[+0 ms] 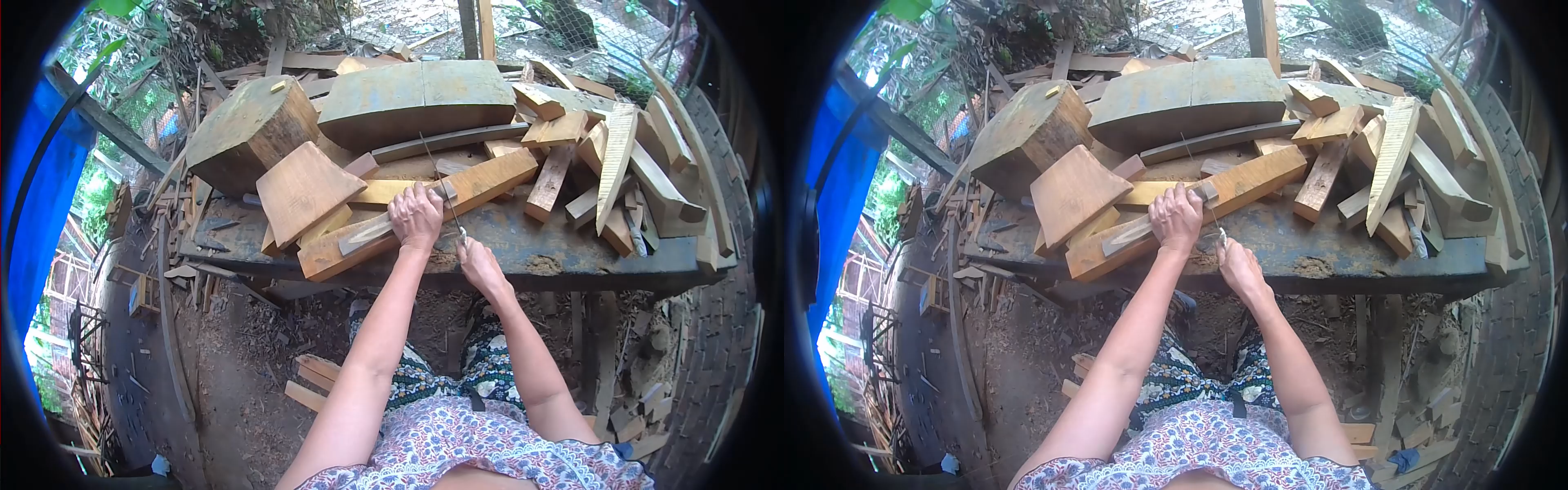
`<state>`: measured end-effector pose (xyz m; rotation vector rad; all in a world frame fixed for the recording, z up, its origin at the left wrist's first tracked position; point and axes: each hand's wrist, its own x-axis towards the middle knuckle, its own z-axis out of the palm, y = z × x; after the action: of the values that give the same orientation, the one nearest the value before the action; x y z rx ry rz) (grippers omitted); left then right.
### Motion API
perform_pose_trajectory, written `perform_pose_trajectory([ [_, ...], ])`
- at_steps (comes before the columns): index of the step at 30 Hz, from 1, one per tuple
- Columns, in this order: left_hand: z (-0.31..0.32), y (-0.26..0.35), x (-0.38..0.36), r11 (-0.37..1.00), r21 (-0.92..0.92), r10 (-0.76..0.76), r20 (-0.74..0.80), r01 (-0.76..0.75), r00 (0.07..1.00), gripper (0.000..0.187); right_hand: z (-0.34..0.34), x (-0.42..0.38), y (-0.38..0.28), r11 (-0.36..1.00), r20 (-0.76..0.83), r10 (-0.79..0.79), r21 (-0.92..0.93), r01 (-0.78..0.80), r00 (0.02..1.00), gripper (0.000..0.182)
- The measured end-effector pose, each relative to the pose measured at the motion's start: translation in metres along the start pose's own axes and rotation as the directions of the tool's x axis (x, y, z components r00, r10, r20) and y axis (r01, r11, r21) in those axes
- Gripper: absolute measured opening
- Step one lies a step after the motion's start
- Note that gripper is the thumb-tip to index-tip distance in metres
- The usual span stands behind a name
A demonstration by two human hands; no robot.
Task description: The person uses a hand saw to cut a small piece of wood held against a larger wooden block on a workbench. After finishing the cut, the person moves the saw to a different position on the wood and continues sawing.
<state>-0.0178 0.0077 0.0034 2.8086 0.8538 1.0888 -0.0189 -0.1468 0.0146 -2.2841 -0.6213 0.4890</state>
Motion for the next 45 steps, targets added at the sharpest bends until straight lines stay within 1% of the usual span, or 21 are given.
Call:
perform_pose_trajectory([
  [2, 0.0, 0.0, -0.001, 1.0, -0.003, -0.001, 0.029, 0.001, 1.0, 0.032, -0.001, 0.005, 0.001, 0.986, 0.055, 0.026, 0.165, -0.035, 0.998, 0.038],
  [4, 0.003, -0.001, -0.002, 1.0, -0.003, 0.026, -0.058, -0.026, 0.998, 0.03, -0.004, -0.001, -0.005, 0.984, 0.063, 0.033, 0.171, -0.043, 0.997, 0.039],
  [6, 0.003, -0.001, -0.003, 1.0, -0.012, 0.027, -0.034, -0.027, 0.999, 0.029, -0.005, -0.004, -0.007, 0.985, 0.065, 0.031, 0.17, -0.042, 0.997, 0.039],
  [8, 0.003, -0.003, -0.001, 1.0, -0.02, 0.022, -0.008, -0.023, 1.0, 0.027, 0.0, -0.012, -0.002, 0.995, 0.004, 0.0, 0.103, 0.0, 1.0, 0.039],
  [15, 0.005, -0.002, -0.002, 1.0, -0.019, 0.009, -0.036, -0.009, 0.999, 0.027, 0.002, 0.024, -0.001, 0.998, 0.015, -0.02, 0.055, 0.019, 1.0, 0.038],
  [17, 0.005, -0.003, -0.002, 0.999, -0.02, 0.028, -0.042, -0.029, 0.999, 0.026, 0.007, 0.033, 0.001, 0.998, -0.032, -0.069, -0.004, 0.069, 0.997, 0.037],
  [18, 0.0, -0.001, -0.002, 0.999, -0.038, 0.015, -0.006, -0.015, 1.0, 0.027, 0.005, 0.029, 0.0, 0.998, -0.035, -0.07, -0.007, 0.07, 0.997, 0.037],
  [21, -0.002, -0.001, -0.001, 0.999, -0.032, 0.01, 0.02, -0.01, 1.0, 0.027, 0.006, 0.0, 0.0, 1.0, -0.047, -0.023, 0.001, 0.023, 0.999, 0.035],
  [23, 0.0, 0.0, 0.0, 1.0, -0.031, 0.0, 0.012, 0.0, 1.0, 0.026, 0.009, -0.015, 0.008, 0.999, -0.018, 0.032, 0.004, -0.032, 0.999, 0.035],
  [25, 0.004, -0.002, -0.004, 1.0, -0.023, 0.001, 0.003, -0.001, 1.0, 0.026, 0.012, -0.013, 0.013, 1.0, -0.006, 0.019, 0.002, -0.019, 1.0, 0.035],
  [27, 0.005, -0.003, 0.0, 0.999, -0.03, 0.016, -0.05, -0.017, 0.999, 0.025, 0.014, -0.004, 0.017, 0.992, -0.061, -0.105, -0.079, 0.1, 0.993, 0.037],
  [28, 0.003, -0.002, 0.0, 1.0, -0.028, -0.005, 0.003, 0.005, 1.0, 0.025, 0.008, -0.002, 0.013, 0.991, -0.067, -0.11, -0.08, 0.104, 0.992, 0.037],
  [30, 0.002, -0.001, 0.0, 1.0, -0.023, 0.002, -0.012, -0.002, 1.0, 0.025, -0.006, -0.001, 0.0, 0.993, 0.085, 0.047, 0.1, -0.056, 0.995, 0.037],
  [31, 0.001, -0.001, -0.001, 1.0, -0.013, 0.01, -0.018, -0.01, 1.0, 0.024, -0.013, 0.001, -0.008, 0.993, 0.085, 0.049, 0.104, -0.058, 0.995, 0.037],
  [33, 0.001, -0.001, -0.001, 1.0, -0.016, 0.01, -0.023, -0.01, 1.0, 0.024, -0.025, 0.001, -0.026, 0.917, 0.283, 0.252, 0.235, -0.322, 0.925, 0.04],
  [35, 0.001, 0.0, -0.001, 1.0, -0.022, 0.005, -0.032, -0.006, 0.999, 0.024, -0.023, -0.003, -0.026, 0.928, 0.258, 0.252, 0.208, -0.308, 0.933, 0.039],
  [36, 0.001, -0.001, -0.002, 1.0, -0.025, 0.008, -0.013, -0.008, 1.0, 0.024, -0.01, -0.002, -0.01, 0.973, 0.147, 0.134, 0.166, -0.158, 0.98, 0.039],
  [37, 0.0, -0.002, -0.001, 1.0, -0.028, 0.008, 0.007, -0.008, 1.0, 0.024, -0.005, -0.007, -0.007, 0.994, 0.043, 0.004, 0.106, -0.009, 0.999, 0.038],
  [39, 0.002, -0.003, 0.0, 1.0, -0.018, 0.011, -0.016, -0.012, 1.0, 0.023, -0.001, -0.015, -0.001, 0.996, 0.034, 0.037, 0.075, -0.039, 0.999, 0.037],
  [41, 0.005, 0.001, -0.005, 1.0, -0.012, 0.015, -0.024, -0.016, 1.0, 0.023, 0.002, -0.018, 0.006, 0.998, 0.012, 0.007, 0.058, -0.007, 1.0, 0.038],
  [45, 0.003, -0.001, -0.001, 1.0, -0.007, 0.004, -0.041, -0.004, 0.999, 0.024, -0.001, 0.023, 0.0, 1.0, 0.025, -0.004, 0.015, 0.004, 1.0, 0.038],
])
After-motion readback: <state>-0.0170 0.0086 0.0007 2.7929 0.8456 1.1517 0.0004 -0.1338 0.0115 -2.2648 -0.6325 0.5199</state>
